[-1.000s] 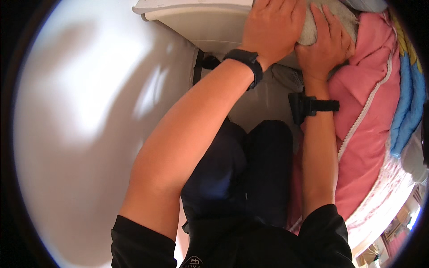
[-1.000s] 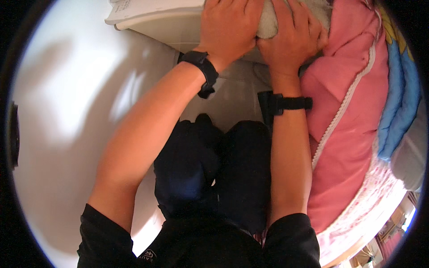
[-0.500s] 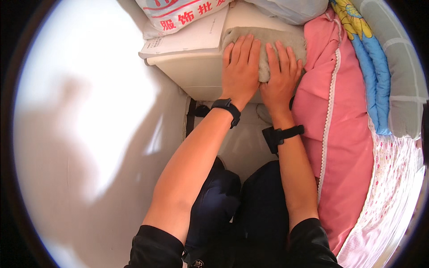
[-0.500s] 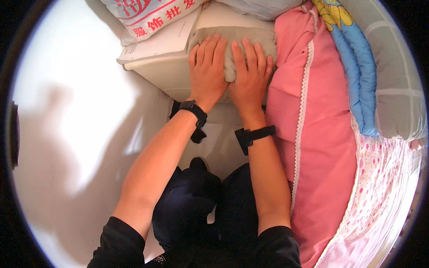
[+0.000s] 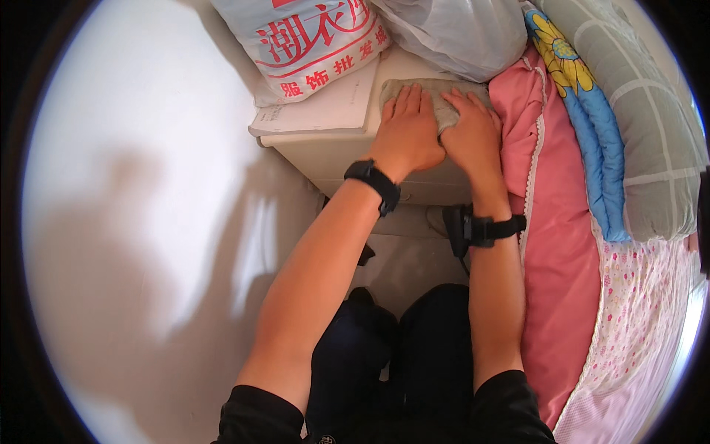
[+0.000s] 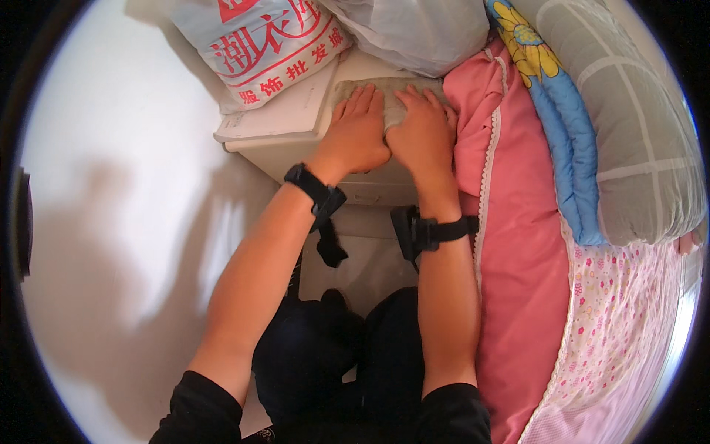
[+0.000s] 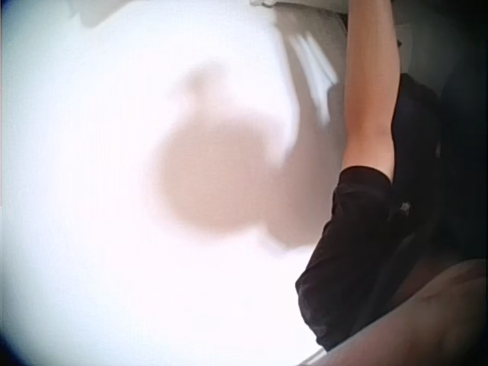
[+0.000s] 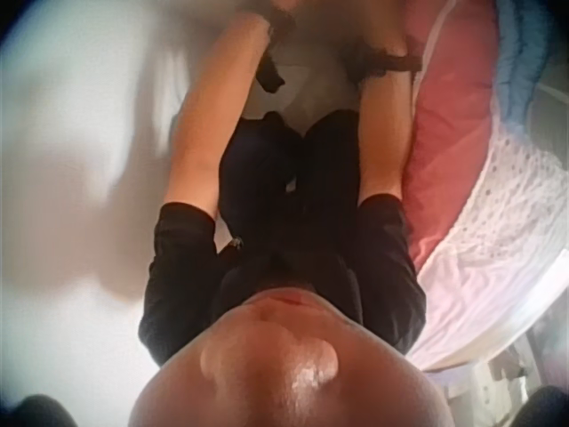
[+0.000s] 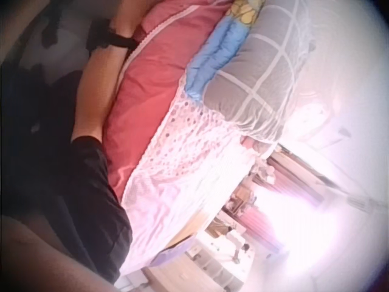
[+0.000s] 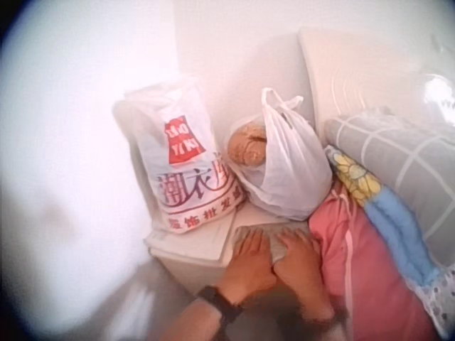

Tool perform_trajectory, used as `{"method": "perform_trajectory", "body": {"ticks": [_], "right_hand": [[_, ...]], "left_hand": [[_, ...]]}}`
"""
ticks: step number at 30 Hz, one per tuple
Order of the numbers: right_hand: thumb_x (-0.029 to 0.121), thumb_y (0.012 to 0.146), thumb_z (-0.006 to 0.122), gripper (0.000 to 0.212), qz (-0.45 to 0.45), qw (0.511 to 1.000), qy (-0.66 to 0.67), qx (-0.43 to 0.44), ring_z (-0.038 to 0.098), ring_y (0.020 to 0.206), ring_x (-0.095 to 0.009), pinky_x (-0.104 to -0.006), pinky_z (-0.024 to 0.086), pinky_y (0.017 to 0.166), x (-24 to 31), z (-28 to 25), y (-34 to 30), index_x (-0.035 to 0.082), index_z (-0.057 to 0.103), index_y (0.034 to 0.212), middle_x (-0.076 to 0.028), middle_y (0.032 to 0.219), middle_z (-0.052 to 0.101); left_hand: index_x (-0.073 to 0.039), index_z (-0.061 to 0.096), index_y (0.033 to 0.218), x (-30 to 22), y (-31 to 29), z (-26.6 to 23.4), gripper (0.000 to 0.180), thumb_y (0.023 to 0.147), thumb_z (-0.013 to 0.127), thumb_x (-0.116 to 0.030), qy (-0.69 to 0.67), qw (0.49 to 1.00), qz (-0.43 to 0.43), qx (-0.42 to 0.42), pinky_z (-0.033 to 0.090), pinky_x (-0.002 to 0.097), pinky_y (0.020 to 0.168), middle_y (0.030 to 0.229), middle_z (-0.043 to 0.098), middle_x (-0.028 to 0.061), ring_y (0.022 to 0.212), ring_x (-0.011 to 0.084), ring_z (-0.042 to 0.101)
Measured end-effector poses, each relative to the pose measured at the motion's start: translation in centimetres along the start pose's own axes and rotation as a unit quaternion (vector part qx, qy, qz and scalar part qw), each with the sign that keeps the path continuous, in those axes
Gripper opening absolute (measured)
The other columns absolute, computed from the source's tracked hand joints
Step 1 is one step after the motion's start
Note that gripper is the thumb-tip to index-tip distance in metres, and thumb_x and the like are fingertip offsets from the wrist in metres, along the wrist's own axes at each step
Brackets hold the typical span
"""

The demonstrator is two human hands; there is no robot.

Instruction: The person wipes the top of a wooden wardrobe with a cloth, then moves to a lower storage area to wipe a white box and a plastic bag. The person handles the cloth and the items on the surfaces while cleaning.

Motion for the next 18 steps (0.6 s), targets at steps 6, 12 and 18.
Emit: {"method": "perform_trajectory", "body": {"ticks": [6,12,18], "right_hand": [[0.014,0.068,0.056,0.055,0.065,0.991,0.074,0.092,0.061,0.112,-0.037,-0.0418,0.047,0.097,-2.4,0.7,4.3,0.009,0.067,0.122,-0.022,0.125,0.062],[0.015,0.071,0.057,0.053,0.077,0.99,0.056,0.105,0.064,0.104,-0.04,-0.0416,0.049,0.095,-2.1,0.5,5.0,0.009,0.067,0.123,-0.025,0.111,0.066],[0.013,0.075,0.057,0.046,0.066,0.993,0.06,0.074,0.064,0.104,-0.04,-0.0435,0.05,0.093,-1.7,0.5,4.4,0.007,0.068,0.119,-0.025,0.11,0.066]], "left_hand": [[0.006,0.016,0.152,0.1,4.6,0.2,0.094,0.076,0.05,-0.037,-0.027,0.978,-0.052,0.199,0.008,0.0432,0.121,0.161,0.012,0.0242,0.151,0.0338,0.007],[0.005,0.014,0.153,0.6,6.7,0.9,0.099,0.075,0.053,-0.043,0.008,0.974,-0.046,0.221,0.009,0.0423,0.121,0.161,0.01,0.0239,0.151,0.0328,0.007],[0.003,0.025,0.15,1.0,6.5,1.2,0.087,0.08,0.052,-0.04,0.005,0.991,-0.05,0.128,0.017,0.0425,0.119,0.158,0.023,0.0219,0.149,0.0317,0.017]]}}
Point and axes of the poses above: each hand's wrist, its own y-axis towards the middle knuckle, its own z-axis out of the palm, x = y × z, the point moved 7 cm from there along y, towards the middle knuckle
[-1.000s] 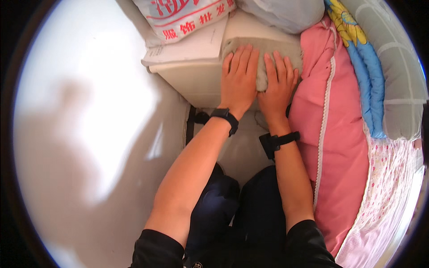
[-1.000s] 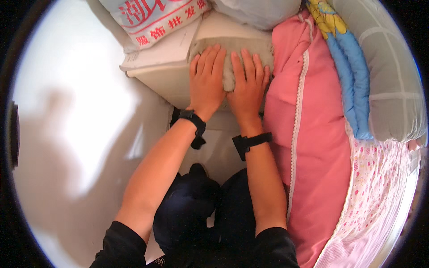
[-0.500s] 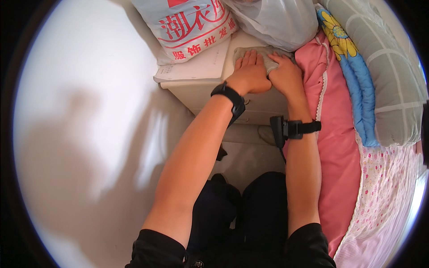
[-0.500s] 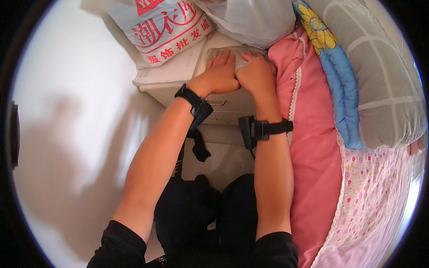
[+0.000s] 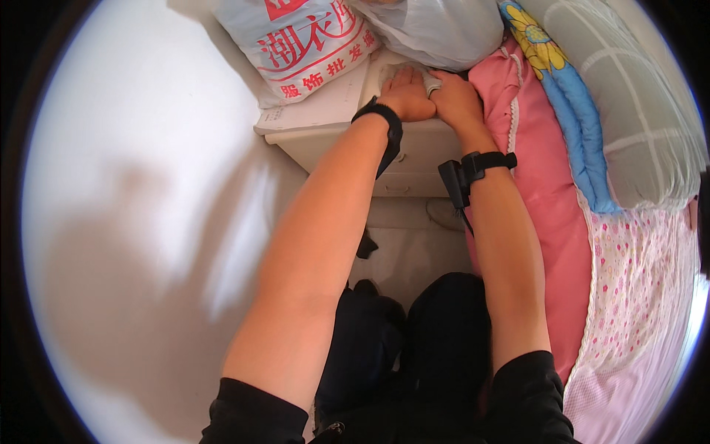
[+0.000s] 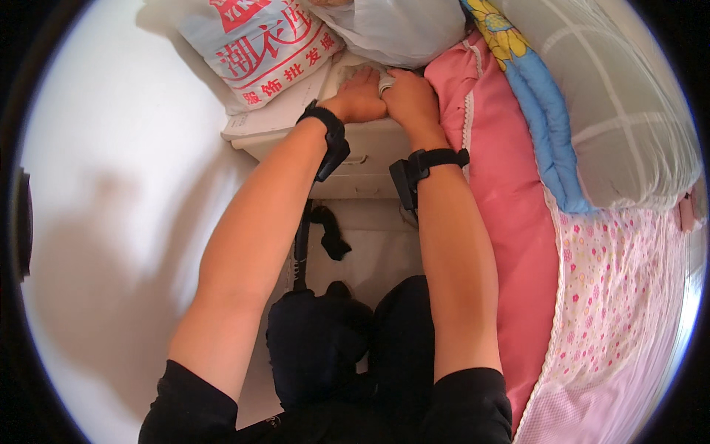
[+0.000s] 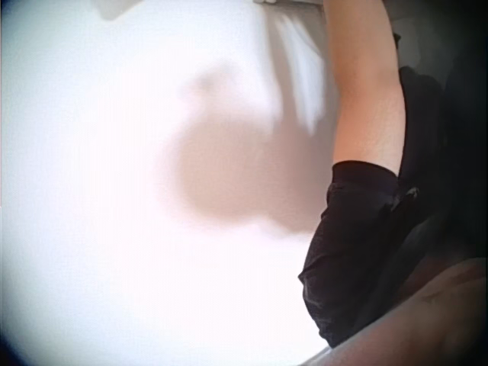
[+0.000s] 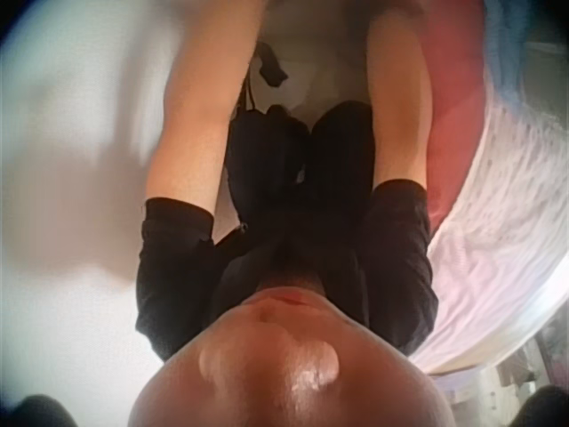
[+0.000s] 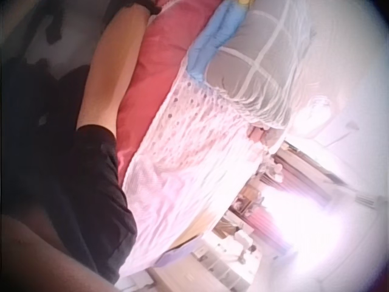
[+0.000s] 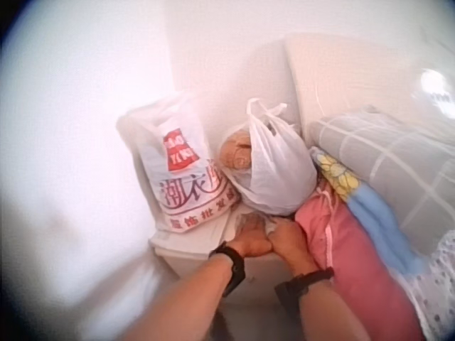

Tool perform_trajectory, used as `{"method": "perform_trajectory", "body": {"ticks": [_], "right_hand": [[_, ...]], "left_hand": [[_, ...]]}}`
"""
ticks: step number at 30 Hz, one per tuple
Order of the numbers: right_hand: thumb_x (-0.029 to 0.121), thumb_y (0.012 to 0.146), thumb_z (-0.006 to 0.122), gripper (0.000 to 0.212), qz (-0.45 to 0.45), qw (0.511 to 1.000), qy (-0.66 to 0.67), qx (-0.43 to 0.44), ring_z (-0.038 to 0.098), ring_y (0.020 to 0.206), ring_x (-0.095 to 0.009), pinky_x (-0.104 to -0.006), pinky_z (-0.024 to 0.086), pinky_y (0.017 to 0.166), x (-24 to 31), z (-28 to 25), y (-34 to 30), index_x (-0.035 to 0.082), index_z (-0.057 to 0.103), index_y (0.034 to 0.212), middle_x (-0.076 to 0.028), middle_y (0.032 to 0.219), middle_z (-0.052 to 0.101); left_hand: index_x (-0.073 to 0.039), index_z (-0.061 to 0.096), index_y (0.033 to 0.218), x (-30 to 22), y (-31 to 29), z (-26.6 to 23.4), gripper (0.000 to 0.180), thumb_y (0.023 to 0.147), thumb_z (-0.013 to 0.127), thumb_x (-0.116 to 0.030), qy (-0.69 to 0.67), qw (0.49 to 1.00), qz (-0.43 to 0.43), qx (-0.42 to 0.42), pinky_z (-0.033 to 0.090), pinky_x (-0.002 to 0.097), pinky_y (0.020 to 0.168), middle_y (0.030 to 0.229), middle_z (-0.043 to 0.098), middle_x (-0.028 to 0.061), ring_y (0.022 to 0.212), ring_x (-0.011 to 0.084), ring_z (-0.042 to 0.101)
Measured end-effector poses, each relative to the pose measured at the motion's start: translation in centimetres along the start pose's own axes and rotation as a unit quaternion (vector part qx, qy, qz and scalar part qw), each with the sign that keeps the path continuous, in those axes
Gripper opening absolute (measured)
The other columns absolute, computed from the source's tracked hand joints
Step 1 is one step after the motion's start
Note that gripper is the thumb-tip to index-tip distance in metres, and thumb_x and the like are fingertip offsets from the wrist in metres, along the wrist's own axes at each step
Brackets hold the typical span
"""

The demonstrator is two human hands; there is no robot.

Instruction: The person wipes the top of a wooden wardrobe with a cloth, then moves to a lower storage area to wipe a white box and a plastic bag. The person handles the cloth and the items on the surfaces while cleaning.

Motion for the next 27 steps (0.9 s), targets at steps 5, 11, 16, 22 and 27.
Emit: {"method": "perform_trajectory", "body": {"ticks": [5,11,16,22,27], "right_hand": [[0.008,0.076,0.059,0.035,-0.04,0.994,-0.019,-0.099,0.062,0.107,-0.039,-0.0456,0.049,0.091,0.3,-1.0,-1.9,0.005,0.07,0.109,-0.02,0.116,0.066],[-0.004,0.071,0.059,0.042,-0.151,0.953,0.013,-0.261,0.055,0.123,-0.029,-0.0447,0.03,0.111,1.5,-0.4,-9.6,0.003,0.066,0.112,-0.012,0.122,0.066],[-0.003,0.068,0.064,0.044,-0.169,0.95,0.03,-0.26,0.052,0.126,-0.027,-0.0449,0.027,0.113,1.0,-0.7,-10.5,0.002,0.065,0.112,-0.011,0.125,0.064],[0.003,0.068,0.068,0.044,-0.132,0.966,-0.008,-0.221,0.052,0.126,-0.029,-0.0448,0.031,0.11,2.8,-0.4,-10.1,0.001,0.064,0.112,-0.013,0.126,0.063],[0.009,0.071,0.07,0.041,-0.139,0.969,-0.019,-0.205,0.052,0.124,-0.03,-0.0442,0.034,0.106,3.7,-0.2,-9.2,0.001,0.064,0.111,-0.014,0.124,0.063]], "left_hand": [[0.002,0.048,0.136,-0.8,-3.0,-0.7,0.065,0.079,0.056,-0.029,-0.062,0.982,0.069,-0.168,0.024,0.0441,0.116,0.144,0.047,0.0184,0.14,0.0319,0.036],[0.003,0.054,0.127,-2.6,-10.7,0.5,0.06,0.071,0.069,-0.01,0.011,0.945,0.1,-0.312,0.027,0.0452,0.115,0.138,0.053,0.0174,0.133,0.0316,0.044],[0.002,0.055,0.127,-3.3,-11.6,0.3,0.06,0.07,0.069,-0.006,0.045,0.942,0.112,-0.312,0.032,0.0452,0.113,0.136,0.054,0.0171,0.13,0.0338,0.047],[-0.002,0.063,0.121,0.3,-8.0,-2.1,0.047,0.074,0.061,-0.005,-0.044,0.966,0.108,-0.233,0.047,0.0409,0.099,0.127,0.06,0.0195,0.116,0.0372,0.056],[0.002,0.065,0.117,1.5,-5.3,-2.6,0.041,0.078,0.057,-0.008,-0.091,0.972,0.093,-0.195,0.044,0.043,0.103,0.13,0.058,0.0218,0.118,0.0391,0.056]]}}
Point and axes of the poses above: each hand's wrist, its own y-axis towards the middle knuckle, its own z-axis out of the palm, x = y × z, the point moved 7 cm from there along y, towards the middle knuckle
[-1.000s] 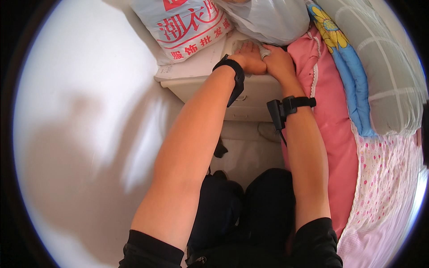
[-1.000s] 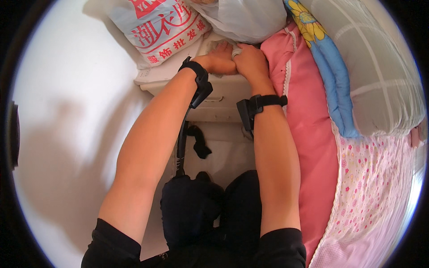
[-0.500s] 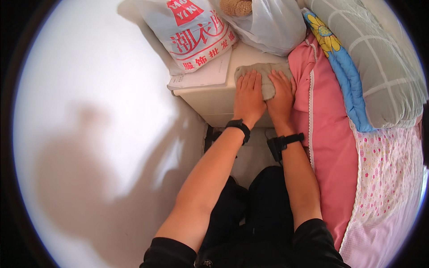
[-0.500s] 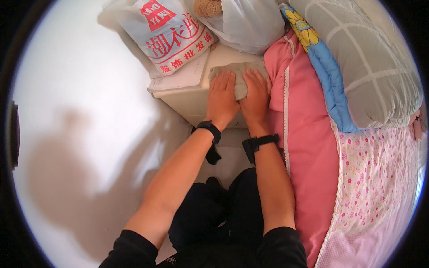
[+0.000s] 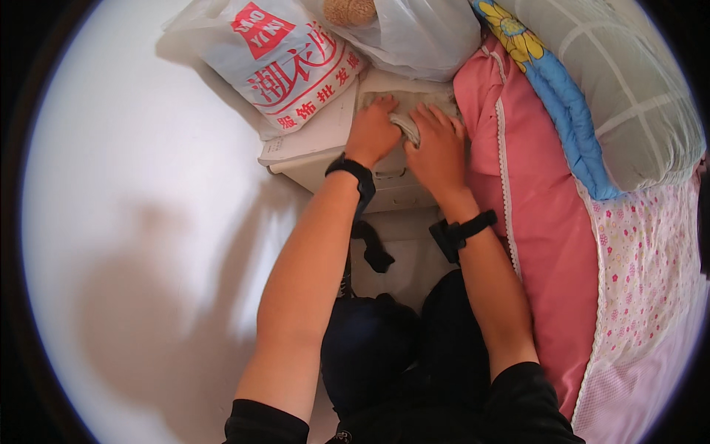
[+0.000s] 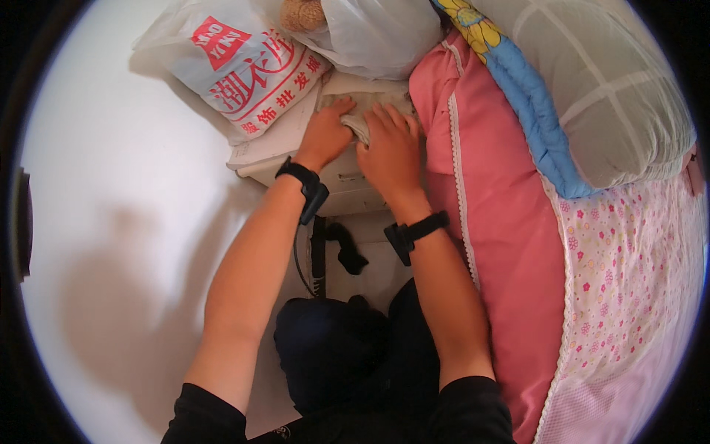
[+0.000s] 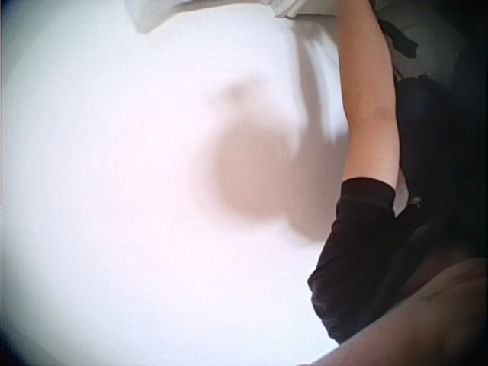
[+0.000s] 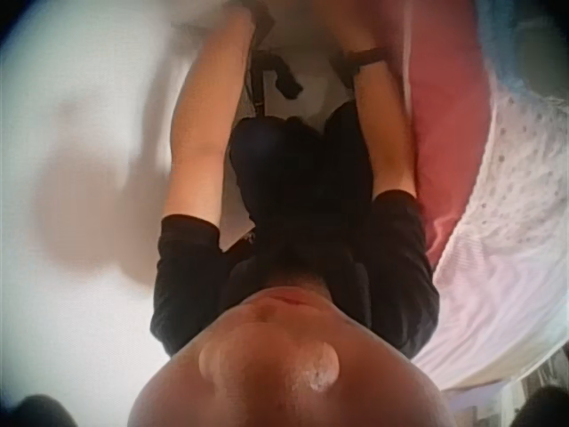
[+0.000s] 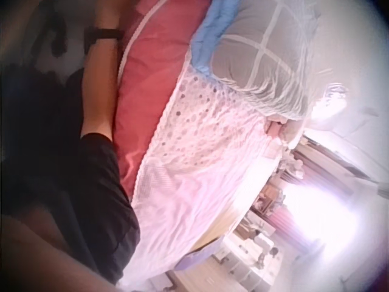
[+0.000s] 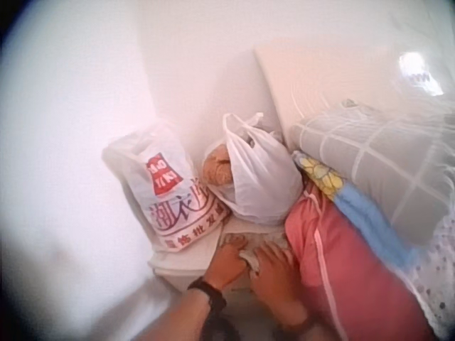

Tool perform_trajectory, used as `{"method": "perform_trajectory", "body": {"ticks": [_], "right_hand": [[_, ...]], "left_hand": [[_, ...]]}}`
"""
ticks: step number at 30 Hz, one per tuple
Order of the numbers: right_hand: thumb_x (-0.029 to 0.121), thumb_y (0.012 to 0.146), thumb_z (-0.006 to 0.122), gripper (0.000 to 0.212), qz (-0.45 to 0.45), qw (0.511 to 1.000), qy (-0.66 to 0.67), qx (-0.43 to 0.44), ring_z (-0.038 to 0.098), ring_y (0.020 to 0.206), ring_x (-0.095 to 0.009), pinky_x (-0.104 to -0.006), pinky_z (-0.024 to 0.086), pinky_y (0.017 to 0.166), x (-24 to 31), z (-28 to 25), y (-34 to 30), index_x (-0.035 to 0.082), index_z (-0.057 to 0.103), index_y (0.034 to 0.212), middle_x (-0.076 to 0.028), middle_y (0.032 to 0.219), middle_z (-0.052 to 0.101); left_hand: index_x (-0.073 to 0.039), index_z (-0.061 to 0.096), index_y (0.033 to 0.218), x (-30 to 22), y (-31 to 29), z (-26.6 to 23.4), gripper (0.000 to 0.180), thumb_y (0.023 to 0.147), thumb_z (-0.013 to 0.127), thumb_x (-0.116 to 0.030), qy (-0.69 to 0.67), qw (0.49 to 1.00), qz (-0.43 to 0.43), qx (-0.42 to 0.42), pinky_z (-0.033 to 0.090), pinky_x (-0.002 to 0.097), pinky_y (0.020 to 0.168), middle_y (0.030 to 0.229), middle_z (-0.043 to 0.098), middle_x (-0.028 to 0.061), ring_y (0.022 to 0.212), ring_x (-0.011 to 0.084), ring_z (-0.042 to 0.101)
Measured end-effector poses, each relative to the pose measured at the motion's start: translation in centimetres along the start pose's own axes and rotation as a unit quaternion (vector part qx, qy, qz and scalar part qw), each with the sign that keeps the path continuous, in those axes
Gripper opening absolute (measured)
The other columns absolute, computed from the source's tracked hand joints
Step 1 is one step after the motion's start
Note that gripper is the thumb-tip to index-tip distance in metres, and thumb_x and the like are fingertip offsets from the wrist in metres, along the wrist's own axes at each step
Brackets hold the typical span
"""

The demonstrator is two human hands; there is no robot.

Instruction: The person wipes the top of a wooden wardrobe with a cloth, then moves to a lower storage area to wipe a white box and a plastic bag. The person handles the cloth and the items on the surfaces while cleaning.

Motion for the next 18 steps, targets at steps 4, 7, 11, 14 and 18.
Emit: {"method": "perform_trajectory", "body": {"ticks": [4,7,11,14,18], "right_hand": [[0.019,0.076,0.069,0.041,0.007,0.999,-0.032,0.021,0.053,0.123,-0.029,-0.0439,0.036,0.104,-0.8,1.0,2.1,0.002,0.064,0.113,-0.014,0.127,0.062],[0.027,0.08,0.065,0.042,0.013,0.995,-0.085,0.055,0.052,0.125,-0.027,-0.0442,0.036,0.104,-1.0,2.4,3.2,0.003,0.065,0.114,-0.013,0.13,0.061],[0.033,0.084,0.06,0.042,-0.007,0.988,-0.135,0.08,0.05,0.127,-0.026,-0.0445,0.034,0.106,-2.9,4.2,4.4,0.007,0.065,0.117,-0.01,0.134,0.059],[0.035,0.086,0.057,0.043,-0.02,0.989,-0.116,0.088,0.049,0.128,-0.025,-0.0437,0.032,0.107,-3.3,4.7,4.9,0.011,0.065,0.121,-0.008,0.137,0.057],[0.035,0.087,0.056,0.044,-0.007,0.986,-0.13,0.107,0.05,0.128,-0.025,-0.0436,0.032,0.108,-3.1,5.2,4.9,0.013,0.063,0.125,-0.007,0.137,0.057]], "left_hand": [[-0.001,0.064,0.123,0.5,3.0,0.1,0.045,0.082,0.057,-0.015,-0.006,0.997,-0.047,0.065,0.044,0.0402,0.102,0.124,0.06,0.0251,0.119,0.0403,0.055],[-0.003,0.066,0.12,1.6,4.5,0.3,0.042,0.082,0.055,-0.017,0.008,0.996,-0.046,0.081,0.046,0.0421,0.096,0.116,0.063,0.0268,0.112,0.0424,0.059],[-0.005,0.069,0.111,1.6,6.4,1.2,0.036,0.082,0.055,-0.019,0.023,0.99,-0.036,0.131,0.048,0.0451,0.09,0.104,0.066,0.0276,0.103,0.0436,0.062],[-0.004,0.069,0.106,2.3,7.2,1.3,0.032,0.081,0.055,-0.017,0.031,0.99,0.003,0.135,0.05,0.0434,0.083,0.093,0.069,0.0259,0.093,0.0415,0.066],[-0.003,0.069,0.105,3.5,7.2,1.7,0.032,0.08,0.054,-0.015,-0.022,0.992,0.004,0.125,0.051,0.0417,0.082,0.092,0.069,0.0244,0.092,0.039,0.067]]}}
Point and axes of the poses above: each hand's wrist, its own y-axis towards the middle knuckle, its own z-axis out of the palm, x = y × z, the point moved 7 cm from there along y, towards the middle knuckle
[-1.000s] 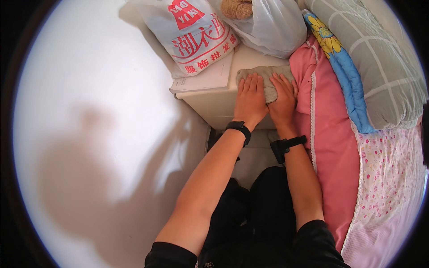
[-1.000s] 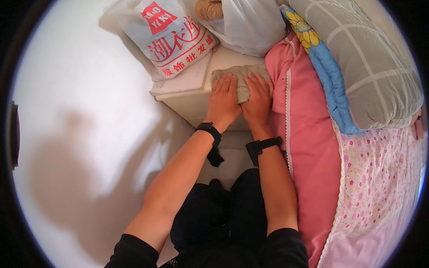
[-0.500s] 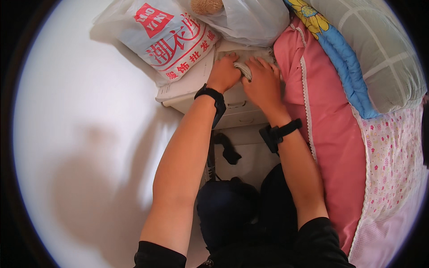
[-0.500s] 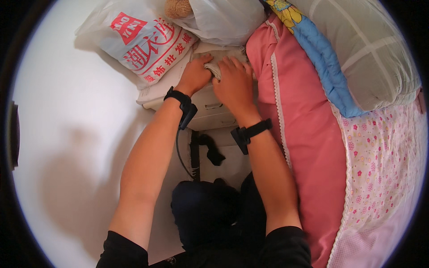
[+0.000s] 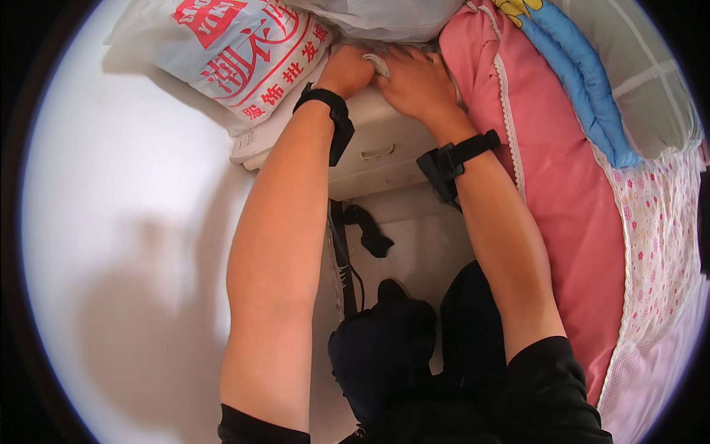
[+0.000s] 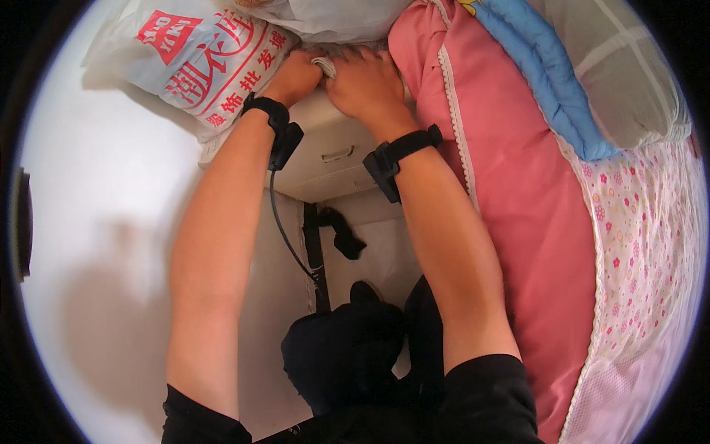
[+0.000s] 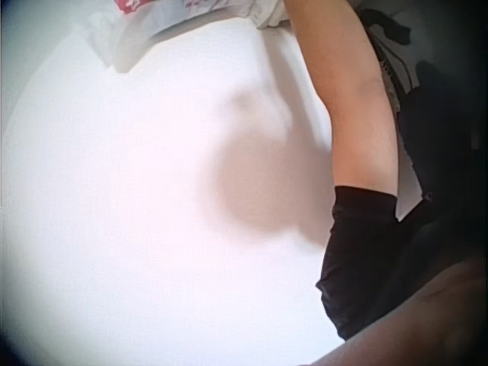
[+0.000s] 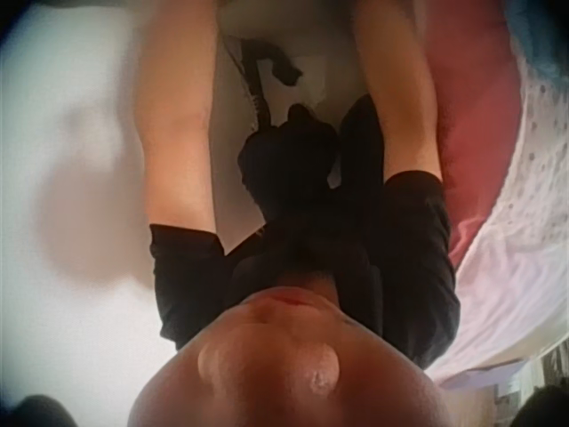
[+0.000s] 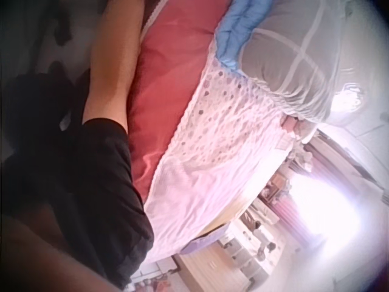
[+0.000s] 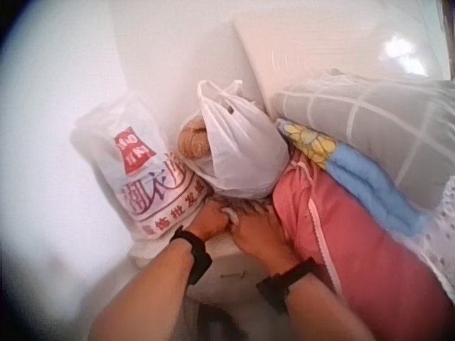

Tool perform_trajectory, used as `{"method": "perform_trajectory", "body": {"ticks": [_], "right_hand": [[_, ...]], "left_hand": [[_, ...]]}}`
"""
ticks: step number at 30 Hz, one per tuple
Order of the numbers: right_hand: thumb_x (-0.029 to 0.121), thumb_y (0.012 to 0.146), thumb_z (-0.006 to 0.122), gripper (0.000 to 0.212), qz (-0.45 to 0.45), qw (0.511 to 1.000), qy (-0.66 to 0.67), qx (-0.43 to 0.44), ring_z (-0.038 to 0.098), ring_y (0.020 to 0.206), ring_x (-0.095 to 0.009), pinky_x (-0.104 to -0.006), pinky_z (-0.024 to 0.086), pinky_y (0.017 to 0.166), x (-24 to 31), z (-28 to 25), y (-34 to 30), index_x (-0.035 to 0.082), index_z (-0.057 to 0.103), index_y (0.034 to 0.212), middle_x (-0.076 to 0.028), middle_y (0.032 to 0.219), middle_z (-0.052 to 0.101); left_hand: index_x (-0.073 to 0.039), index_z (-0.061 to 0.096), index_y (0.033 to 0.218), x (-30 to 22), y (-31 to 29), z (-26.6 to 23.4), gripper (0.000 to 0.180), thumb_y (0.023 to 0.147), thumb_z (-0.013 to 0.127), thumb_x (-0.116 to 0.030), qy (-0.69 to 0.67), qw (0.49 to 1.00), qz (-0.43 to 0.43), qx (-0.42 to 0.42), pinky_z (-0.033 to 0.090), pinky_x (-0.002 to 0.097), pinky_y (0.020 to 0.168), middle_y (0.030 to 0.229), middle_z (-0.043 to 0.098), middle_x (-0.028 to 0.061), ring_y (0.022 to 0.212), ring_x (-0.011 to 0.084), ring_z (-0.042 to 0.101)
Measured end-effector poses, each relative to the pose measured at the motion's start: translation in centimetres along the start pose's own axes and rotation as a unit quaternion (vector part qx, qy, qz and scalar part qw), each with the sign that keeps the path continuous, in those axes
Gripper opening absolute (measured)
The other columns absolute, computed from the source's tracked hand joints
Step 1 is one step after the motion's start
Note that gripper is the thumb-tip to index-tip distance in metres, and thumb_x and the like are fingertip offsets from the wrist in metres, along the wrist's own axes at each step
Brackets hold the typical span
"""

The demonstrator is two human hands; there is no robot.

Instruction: The person wipes the top of a wooden wardrobe with a cloth, then moves to a lower storage area to wipe a white box and a plastic bag. The person handles the cloth and the items on the surfaces while cleaning.

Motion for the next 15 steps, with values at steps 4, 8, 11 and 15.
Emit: {"method": "perform_trajectory", "body": {"ticks": [4,8,11,15], "right_hand": [[0.039,0.091,0.054,0.046,-0.013,0.999,-0.03,-0.001,0.047,0.132,-0.025,-0.0435,0.031,0.109,-0.2,-0.1,-0.6,0.017,0.059,0.131,-0.007,0.141,0.054],[0.036,0.087,0.06,0.041,-0.024,0.999,0.003,-0.026,0.05,0.129,-0.024,-0.0432,0.033,0.107,0.2,-1.0,-1.5,0.014,0.066,0.121,-0.008,0.138,0.057],[0.034,0.084,0.066,0.041,-0.036,0.995,0.025,-0.086,0.051,0.128,-0.026,-0.0432,0.034,0.107,-0.1,-1.4,-2.5,0.011,0.067,0.118,-0.009,0.134,0.059],[0.021,0.079,0.068,0.042,-0.015,0.993,0.058,-0.102,0.048,0.129,-0.027,-0.0461,0.03,0.111,1.2,-3.1,-5.2,0.009,0.064,0.119,-0.01,0.131,0.06]], "left_hand": [[-0.002,0.069,0.109,-1.3,-2.0,0.0,0.034,0.079,0.055,-0.012,0.033,0.997,0.01,-0.074,0.05,0.0424,0.085,0.095,0.069,0.0253,0.096,0.0414,0.065],[-0.004,0.065,0.122,-1.0,-4.2,-0.4,0.045,0.079,0.053,-0.01,0.009,0.992,0.002,-0.128,0.047,0.0439,0.097,0.112,0.066,0.0248,0.109,0.0428,0.06],[-0.003,0.065,0.122,-2.6,-5.6,-0.1,0.045,0.078,0.054,-0.008,0.001,0.987,-0.067,-0.144,0.048,0.0435,0.095,0.112,0.066,0.0246,0.106,0.0423,0.062],[-0.007,0.069,0.119,-3.8,-9.1,0.4,0.046,0.075,0.058,-0.005,0.044,0.968,-0.014,-0.245,0.05,0.0419,0.087,0.104,0.068,0.0262,0.098,0.0412,0.065]]}}
Point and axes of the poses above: each hand's wrist, its own y-axis towards the middle knuckle, its own z-axis out of the palm, x = y × z, the point moved 7 cm from there along y, towards the middle knuckle
